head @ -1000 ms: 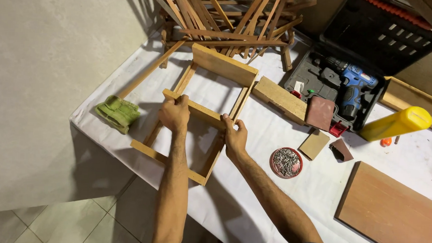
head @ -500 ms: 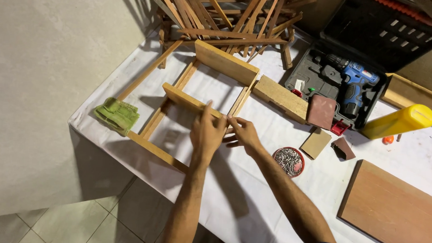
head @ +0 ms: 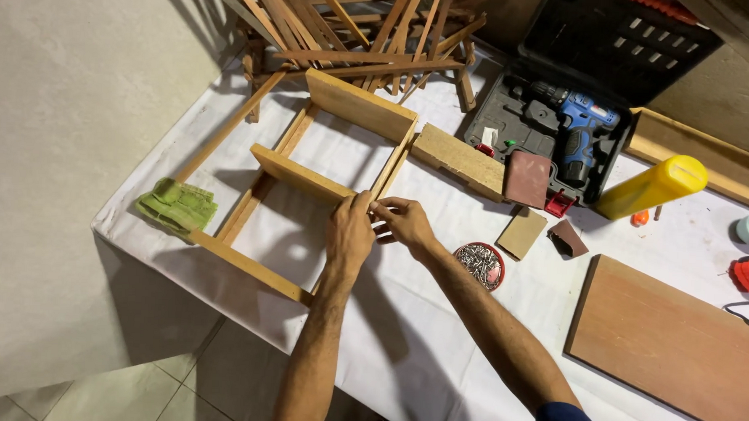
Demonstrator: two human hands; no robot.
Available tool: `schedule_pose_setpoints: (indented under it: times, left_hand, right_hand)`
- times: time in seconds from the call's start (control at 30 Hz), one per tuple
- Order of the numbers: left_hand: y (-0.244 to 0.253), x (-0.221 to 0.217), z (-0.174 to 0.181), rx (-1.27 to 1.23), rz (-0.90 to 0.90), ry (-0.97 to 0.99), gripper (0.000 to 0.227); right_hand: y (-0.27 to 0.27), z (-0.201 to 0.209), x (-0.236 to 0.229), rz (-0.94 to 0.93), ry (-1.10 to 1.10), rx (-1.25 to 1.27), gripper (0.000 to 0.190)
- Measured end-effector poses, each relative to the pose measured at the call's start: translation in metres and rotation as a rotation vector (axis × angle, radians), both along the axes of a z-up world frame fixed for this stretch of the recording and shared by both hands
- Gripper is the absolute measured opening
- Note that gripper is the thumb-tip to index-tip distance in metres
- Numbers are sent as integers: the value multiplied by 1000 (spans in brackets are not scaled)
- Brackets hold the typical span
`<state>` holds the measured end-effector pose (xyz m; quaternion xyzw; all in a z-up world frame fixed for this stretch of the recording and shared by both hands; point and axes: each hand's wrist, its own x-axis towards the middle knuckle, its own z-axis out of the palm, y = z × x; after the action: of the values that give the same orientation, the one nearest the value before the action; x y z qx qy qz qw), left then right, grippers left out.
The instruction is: Constructing and planning a small wooden shelf or furniture item.
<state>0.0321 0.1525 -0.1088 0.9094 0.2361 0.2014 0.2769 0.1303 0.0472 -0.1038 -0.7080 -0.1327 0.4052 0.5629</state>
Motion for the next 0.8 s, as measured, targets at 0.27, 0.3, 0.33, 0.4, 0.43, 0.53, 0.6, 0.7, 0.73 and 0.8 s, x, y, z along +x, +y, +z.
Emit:
schedule_pose_setpoints:
  times: [0.27, 0.3, 0.33, 0.4, 0.43, 0.53, 0.6, 0.7, 0.73, 0.8]
  left_hand:
    - [-3, -25, 12, 117, 22, -53, 39]
    - [-9, -27, 17, 189, 46, -77, 39]
    - [-15, -26, 11, 186, 37, -74, 39]
    - [-29, -22, 0, 354, 51, -125, 35]
    - [-41, -20, -3, 349, 41, -126, 35]
    - [-79, -10, -8, 334, -72, -149, 44]
    - [-109, 0, -7, 157, -233, -123, 65]
    - [-149, 16, -3, 61, -407, -64, 96]
    - [-157, 21, -8, 60, -421, -65, 96]
    - [-174, 32, -17, 62, -496, 52, 119]
  right_hand:
    - [9, -2, -17, 43, -17, 6, 38]
    - [7, 1, -17, 45, -18, -8, 38]
    - [3, 0, -17, 37, -14, -11, 38]
    - [-8, -2, -15, 41, -57, 51, 35]
    - [-20, -1, -11, 31, -55, 45, 35]
    - [-63, -3, 8, 66, -329, -45, 30]
    - [-102, -14, 27, 73, -654, -94, 26]
    - [-170, -41, 55, 21, -822, -185, 26]
    - [-186, -43, 58, 8, -821, -192, 26]
    - [-220, -48, 63, -25, -843, -388, 29]
